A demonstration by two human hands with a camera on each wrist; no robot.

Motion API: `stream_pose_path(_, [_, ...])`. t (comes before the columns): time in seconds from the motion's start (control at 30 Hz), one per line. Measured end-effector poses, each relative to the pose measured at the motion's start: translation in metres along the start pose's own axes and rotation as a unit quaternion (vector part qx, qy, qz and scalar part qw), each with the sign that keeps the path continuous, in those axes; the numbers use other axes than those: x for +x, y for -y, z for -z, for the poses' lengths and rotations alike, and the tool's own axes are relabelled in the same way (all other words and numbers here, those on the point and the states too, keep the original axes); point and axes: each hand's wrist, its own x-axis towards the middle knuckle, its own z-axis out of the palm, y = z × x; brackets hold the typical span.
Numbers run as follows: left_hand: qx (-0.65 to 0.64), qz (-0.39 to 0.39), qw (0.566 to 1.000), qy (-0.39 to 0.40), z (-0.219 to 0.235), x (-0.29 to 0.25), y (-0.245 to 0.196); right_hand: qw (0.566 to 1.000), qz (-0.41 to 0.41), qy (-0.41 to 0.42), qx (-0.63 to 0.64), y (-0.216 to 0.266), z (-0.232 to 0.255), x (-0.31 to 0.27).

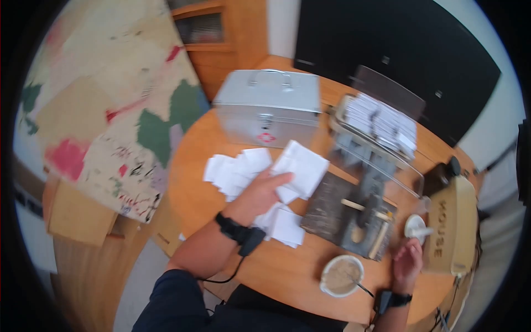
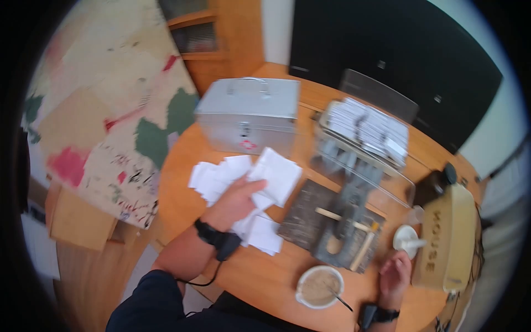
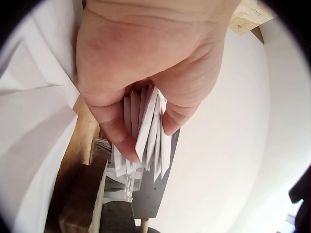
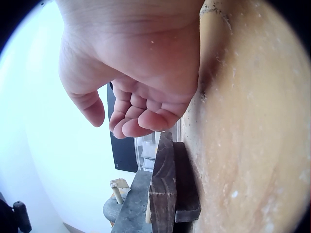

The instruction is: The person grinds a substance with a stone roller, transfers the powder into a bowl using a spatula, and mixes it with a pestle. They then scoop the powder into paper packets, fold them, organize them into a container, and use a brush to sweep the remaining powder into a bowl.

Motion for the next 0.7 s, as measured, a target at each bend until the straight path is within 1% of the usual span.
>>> stream_pose_path(0.03, [-0.004,-0.004,1.0,0.001,0.002,0.0,0.0,0.999,-0.014,-0.032,0.003,0.003,-0.009,-0.002])
stream_pose_path(0.07, [-0.009,-0.008,1.0,0.009,0.005,0.0,-0.001,0.999,-0.024,-0.046,-0.003,0.004,-0.01,-0.003])
stream_pose_path(0.13, [0.015,-0.027,1.0,-0.006,0.007,0.001,0.002,0.999,-0.021,-0.028,0.0,0.008,-0.016,-0.003])
stream_pose_path(0.2, [0.032,-0.042,0.998,-0.028,-0.001,-0.002,-0.001,1.0,-0.024,-0.004,0.011,0.008,-0.014,-0.002])
stream_pose_path(0.27, [0.041,-0.039,0.997,-0.054,-0.001,-0.001,-0.001,0.999,-0.04,0.011,0.026,0.007,-0.01,-0.001])
stream_pose_path(0.3, [0.041,-0.03,0.998,-0.04,0.001,0.0,-0.001,0.998,-0.047,0.01,0.034,0.008,-0.011,-0.002])
stream_pose_path(0.37, [0.068,-0.023,0.996,-0.053,0.006,-0.001,-0.003,0.998,-0.05,0.008,0.045,0.008,-0.011,-0.002])
stream_pose_path(0.43, [0.07,-0.019,0.996,-0.053,0.008,0.0,-0.003,0.996,-0.057,0.027,0.056,0.008,-0.012,-0.001])
stream_pose_path(0.5, [0.075,-0.012,0.996,-0.053,0.006,-0.002,-0.004,0.996,-0.055,0.027,0.059,0.009,-0.015,-0.001])
stream_pose_path(0.57, [0.053,-0.019,0.997,-0.057,0.0,-0.004,-0.006,0.997,-0.049,0.018,0.062,0.01,-0.017,-0.001])
stream_pose_path(0.6, [0.056,-0.007,0.997,-0.047,-0.001,-0.004,-0.006,0.997,-0.053,0.017,0.058,0.01,-0.019,-0.002])
stream_pose_path(0.67, [0.066,-0.03,0.995,-0.065,0.004,-0.003,-0.006,0.997,-0.053,-0.001,0.053,0.013,-0.02,-0.002])
stream_pose_path(0.7, [0.065,-0.028,0.994,-0.08,0.004,-0.003,-0.005,0.997,-0.053,0.01,0.058,0.012,-0.02,-0.001])
